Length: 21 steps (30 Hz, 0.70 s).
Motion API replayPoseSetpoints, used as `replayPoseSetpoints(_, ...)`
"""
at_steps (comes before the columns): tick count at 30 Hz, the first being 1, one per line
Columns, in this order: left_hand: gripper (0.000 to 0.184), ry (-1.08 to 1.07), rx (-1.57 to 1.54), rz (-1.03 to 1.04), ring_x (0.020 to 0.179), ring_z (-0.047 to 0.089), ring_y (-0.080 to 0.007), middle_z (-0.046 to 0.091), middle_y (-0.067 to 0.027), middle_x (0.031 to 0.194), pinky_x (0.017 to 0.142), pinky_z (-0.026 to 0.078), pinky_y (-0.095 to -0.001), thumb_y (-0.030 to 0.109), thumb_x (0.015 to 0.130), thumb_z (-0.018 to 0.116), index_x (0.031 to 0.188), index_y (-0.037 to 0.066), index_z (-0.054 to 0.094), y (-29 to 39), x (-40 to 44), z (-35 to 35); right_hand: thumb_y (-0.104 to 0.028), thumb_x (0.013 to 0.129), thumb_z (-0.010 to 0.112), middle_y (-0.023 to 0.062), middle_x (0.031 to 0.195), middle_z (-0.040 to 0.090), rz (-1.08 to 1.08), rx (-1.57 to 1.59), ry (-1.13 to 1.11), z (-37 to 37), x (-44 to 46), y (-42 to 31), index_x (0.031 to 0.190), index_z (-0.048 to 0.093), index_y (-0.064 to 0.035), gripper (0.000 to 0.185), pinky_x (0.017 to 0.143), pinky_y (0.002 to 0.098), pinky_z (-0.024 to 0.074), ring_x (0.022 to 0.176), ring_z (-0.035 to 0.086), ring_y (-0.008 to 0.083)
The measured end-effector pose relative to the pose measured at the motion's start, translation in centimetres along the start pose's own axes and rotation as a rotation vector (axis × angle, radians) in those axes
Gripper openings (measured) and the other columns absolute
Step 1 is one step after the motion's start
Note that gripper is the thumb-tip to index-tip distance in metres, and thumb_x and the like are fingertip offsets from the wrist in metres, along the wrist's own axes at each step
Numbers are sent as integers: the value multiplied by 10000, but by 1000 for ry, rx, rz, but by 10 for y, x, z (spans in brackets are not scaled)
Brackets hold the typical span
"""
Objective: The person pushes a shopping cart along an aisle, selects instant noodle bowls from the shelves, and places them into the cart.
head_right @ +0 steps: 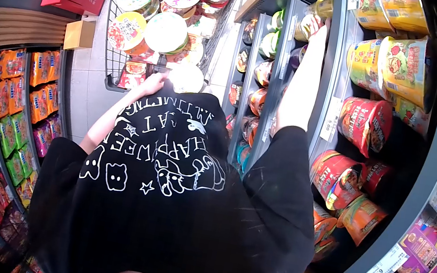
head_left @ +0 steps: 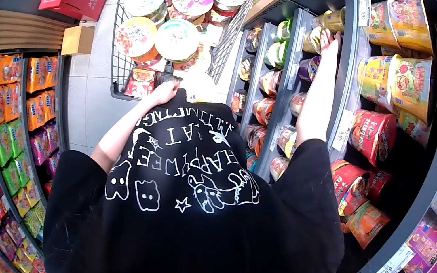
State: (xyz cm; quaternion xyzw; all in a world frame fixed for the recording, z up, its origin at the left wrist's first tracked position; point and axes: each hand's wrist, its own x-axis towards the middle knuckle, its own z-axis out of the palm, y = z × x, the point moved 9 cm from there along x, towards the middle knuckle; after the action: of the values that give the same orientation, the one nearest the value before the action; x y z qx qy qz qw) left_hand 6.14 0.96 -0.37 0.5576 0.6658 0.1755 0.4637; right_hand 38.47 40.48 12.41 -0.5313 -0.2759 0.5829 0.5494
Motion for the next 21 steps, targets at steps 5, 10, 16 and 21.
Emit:
replayPoseSetpoints(5, 169, -21, -13, -61, 810, 520, -345, 538, -223, 806, 693, 404, -388, 84, 713, 419, 778, -24, 531, -5, -1, 1, -158, 796, 423, 116, 779, 549, 26, -39, 9, 7, 34, -10, 932, 474, 51, 255, 565, 239, 451, 673, 540, 194)
replayPoseSetpoints(10, 210, 21, 76, -101, 810, 538, -317, 559, -200, 819, 706, 422, -365, 83, 705, 452, 862, 5, 566, -6, -10, -3, -142, 786, 424, 116, 776, 548, 43, -72, 15, 14, 60, -10, 923, 477, 55, 246, 563, 238, 451, 671, 540, 192)
replayPoseSetpoints(16, 228, 112, 89, -186, 786, 541, -319, 561, -190, 799, 688, 425, -383, 149, 739, 433, 881, 37, 573, -19, -20, -6, -123, 775, 425, 115, 772, 548, 26, -114, -4, 27, 79, -7, 913, 481, 58, 235, 560, 237, 450, 669, 539, 188)
replayPoseSetpoints(21, 190, 174, -14, -160, 757, 529, -345, 544, -213, 733, 636, 408, -411, 150, 727, 405, 705, 3, 524, -24, -19, -3, -107, 766, 426, 115, 769, 547, -61, -132, 5, 35, 74, -13, 904, 483, 62, 226, 558, 236, 450, 667, 539, 186)
